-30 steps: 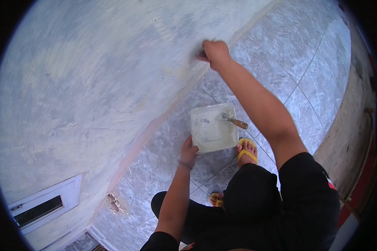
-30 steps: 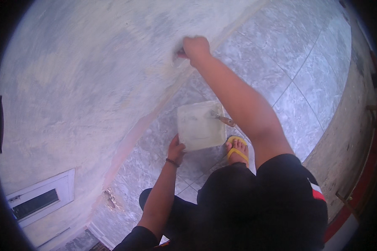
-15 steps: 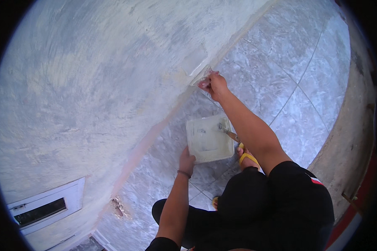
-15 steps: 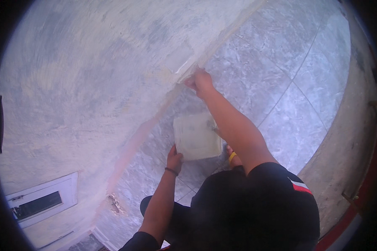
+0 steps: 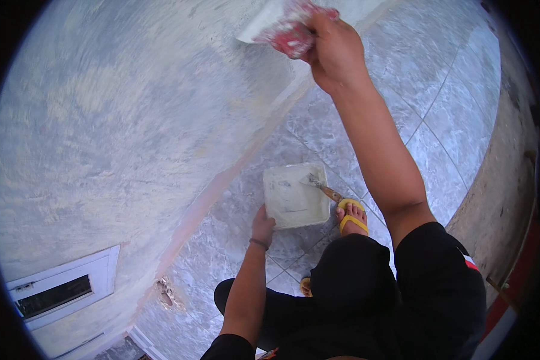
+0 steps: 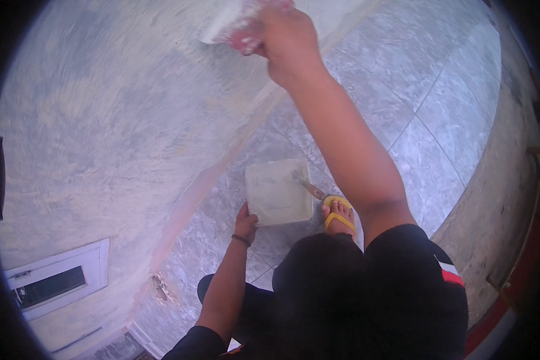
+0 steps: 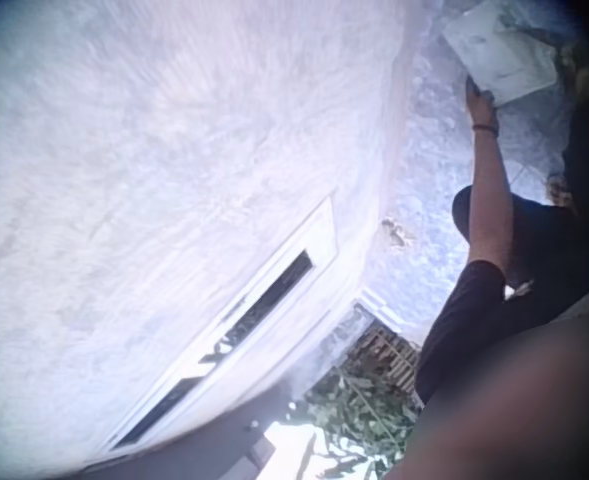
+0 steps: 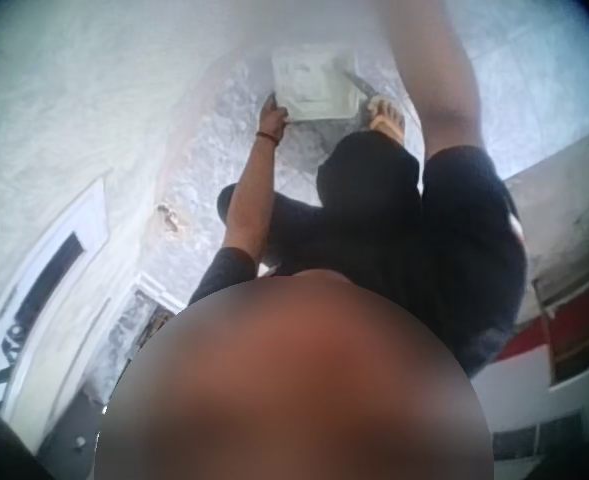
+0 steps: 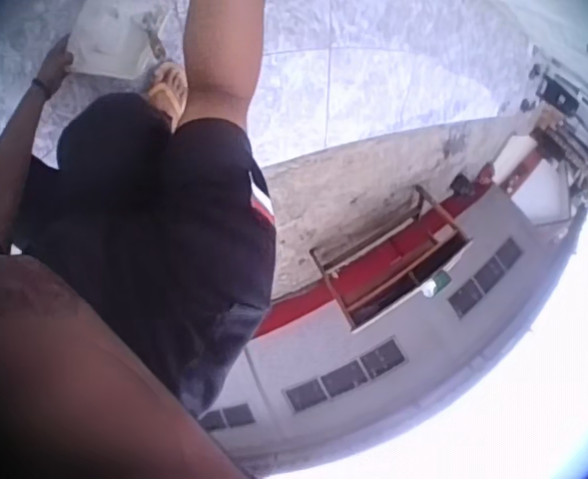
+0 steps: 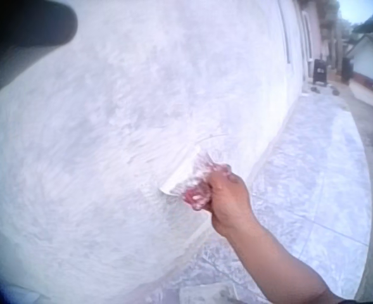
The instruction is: The person scoops white plaster from a container and applies it to a wall using a trowel. The person repeatedly spreads the plaster along the lower wall and around a door frame, smoothing the surface.
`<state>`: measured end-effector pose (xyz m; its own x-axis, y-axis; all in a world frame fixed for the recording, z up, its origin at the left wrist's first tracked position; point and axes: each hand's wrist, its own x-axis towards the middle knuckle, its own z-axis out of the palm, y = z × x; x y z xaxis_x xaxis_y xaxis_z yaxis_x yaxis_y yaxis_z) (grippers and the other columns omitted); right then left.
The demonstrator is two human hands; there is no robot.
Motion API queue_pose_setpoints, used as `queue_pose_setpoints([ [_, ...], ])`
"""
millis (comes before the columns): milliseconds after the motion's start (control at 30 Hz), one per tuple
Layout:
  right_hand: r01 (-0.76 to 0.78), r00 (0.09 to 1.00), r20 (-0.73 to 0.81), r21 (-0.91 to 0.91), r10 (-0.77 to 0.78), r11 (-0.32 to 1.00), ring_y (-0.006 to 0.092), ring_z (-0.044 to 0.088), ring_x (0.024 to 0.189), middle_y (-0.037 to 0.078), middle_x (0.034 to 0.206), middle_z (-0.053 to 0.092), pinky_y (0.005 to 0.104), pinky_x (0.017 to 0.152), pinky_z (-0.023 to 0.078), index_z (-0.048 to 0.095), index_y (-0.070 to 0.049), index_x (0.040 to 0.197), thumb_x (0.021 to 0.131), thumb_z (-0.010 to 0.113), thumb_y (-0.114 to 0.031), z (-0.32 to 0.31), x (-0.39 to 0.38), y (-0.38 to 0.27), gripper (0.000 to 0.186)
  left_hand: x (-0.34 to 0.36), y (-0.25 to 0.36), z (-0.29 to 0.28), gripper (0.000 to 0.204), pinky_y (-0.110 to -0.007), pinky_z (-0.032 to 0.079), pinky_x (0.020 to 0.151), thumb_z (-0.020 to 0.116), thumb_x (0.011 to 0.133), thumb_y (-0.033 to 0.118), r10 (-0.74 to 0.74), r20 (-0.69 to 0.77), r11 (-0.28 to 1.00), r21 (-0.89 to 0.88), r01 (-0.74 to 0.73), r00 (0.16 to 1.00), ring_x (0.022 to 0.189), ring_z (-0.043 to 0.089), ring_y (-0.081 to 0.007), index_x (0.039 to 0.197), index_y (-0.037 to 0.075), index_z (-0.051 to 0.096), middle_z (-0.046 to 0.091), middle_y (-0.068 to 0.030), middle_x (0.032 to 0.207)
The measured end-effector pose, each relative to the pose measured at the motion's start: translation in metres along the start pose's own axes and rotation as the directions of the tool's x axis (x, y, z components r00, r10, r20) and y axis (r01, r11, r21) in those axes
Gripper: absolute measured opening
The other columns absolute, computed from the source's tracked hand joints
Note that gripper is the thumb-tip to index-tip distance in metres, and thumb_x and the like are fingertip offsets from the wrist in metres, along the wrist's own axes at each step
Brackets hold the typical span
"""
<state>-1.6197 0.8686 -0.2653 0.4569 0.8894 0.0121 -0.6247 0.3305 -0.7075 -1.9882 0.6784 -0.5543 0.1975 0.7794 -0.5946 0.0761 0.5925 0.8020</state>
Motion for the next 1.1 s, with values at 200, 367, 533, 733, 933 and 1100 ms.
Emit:
queue_pose_setpoints([
  [200,-0.339,0.895,-0.317,-0.025,0.314,0.941,0.0234,0.064,0.084,0.014,0.110,0.058,0.0361,0.073,0.059,0.050,0.001,0.124,0.105,0.042,-0.034,-0.111,-0.010,0.099,0.041,-0.003,0.010,0.007,0.066,-0.031,0.043,0.099,0.048,0.070,-0.005,0.023,-0.050,1.000,-0.008,-0.023,0.999,0.113,0.058,-0.0231,0.136,-0.002,0.052,0.061,-0.0121,0.125],
  [367,-0.419,0.871,-0.292,-0.026,0.394,0.907,0.0267,0.065,0.081,0.018,0.109,0.058,0.0390,0.074,0.060,0.045,0.010,0.127,0.105,0.039,-0.031,-0.125,0.012,0.147,0.046,-0.010,0.014,0.005,0.064,-0.033,0.052,0.085,0.052,0.076,-0.005,-0.156,-0.183,0.987,0.006,0.160,0.971,0.104,0.063,-0.0205,0.139,0.001,0.049,0.064,-0.0080,0.120],
  [533,-0.228,0.950,-0.230,-0.049,0.211,0.972,0.0272,0.066,0.078,0.020,0.101,0.059,0.0381,0.073,0.060,0.048,0.013,0.116,0.100,0.047,-0.020,-0.044,0.022,0.066,0.037,0.005,-0.001,-0.015,0.053,-0.033,0.053,0.082,0.058,0.082,0.004,-0.060,-0.126,0.978,0.189,0.084,0.990,0.101,0.064,-0.0200,0.135,0.001,0.053,0.065,-0.0075,0.116],
  [733,0.084,0.996,-0.007,0.015,-0.084,0.996,0.0229,0.065,0.086,0.012,0.098,0.061,0.0396,0.076,0.058,0.056,0.006,0.102,0.090,0.054,-0.009,0.003,0.028,-0.020,0.020,0.003,0.060,0.013,0.056,-0.042,0.042,0.105,0.065,0.081,0.013,0.454,-0.167,0.582,0.799,-0.149,0.876,0.120,0.055,-0.0358,0.134,-0.001,0.053,0.059,-0.0217,0.127],
  [933,0.002,0.971,-0.240,0.043,0.009,0.999,0.0234,0.065,0.094,0.013,0.107,0.063,0.0390,0.081,0.057,0.054,0.006,0.113,0.091,0.050,-0.008,-0.122,0.013,0.012,0.027,-0.010,0.272,0.097,0.070,-0.055,0.026,0.115,0.065,0.076,0.013,0.655,0.530,-0.308,0.838,-0.451,0.538,0.140,0.035,-0.0383,0.143,0.005,0.044,0.043,-0.0193,0.147],
  [1100,-0.389,0.822,-0.470,-0.052,0.321,0.920,0.0234,0.064,0.091,0.013,0.115,0.059,0.0370,0.073,0.060,0.050,0.000,0.130,0.103,0.041,-0.028,-0.225,0.023,0.106,0.039,0.005,0.411,0.148,0.075,-0.061,0.013,0.119,0.063,0.078,0.018,0.557,0.730,-0.762,0.639,-0.105,0.396,0.149,0.022,-0.0312,0.149,0.013,0.039,0.030,-0.0088,0.159],
])
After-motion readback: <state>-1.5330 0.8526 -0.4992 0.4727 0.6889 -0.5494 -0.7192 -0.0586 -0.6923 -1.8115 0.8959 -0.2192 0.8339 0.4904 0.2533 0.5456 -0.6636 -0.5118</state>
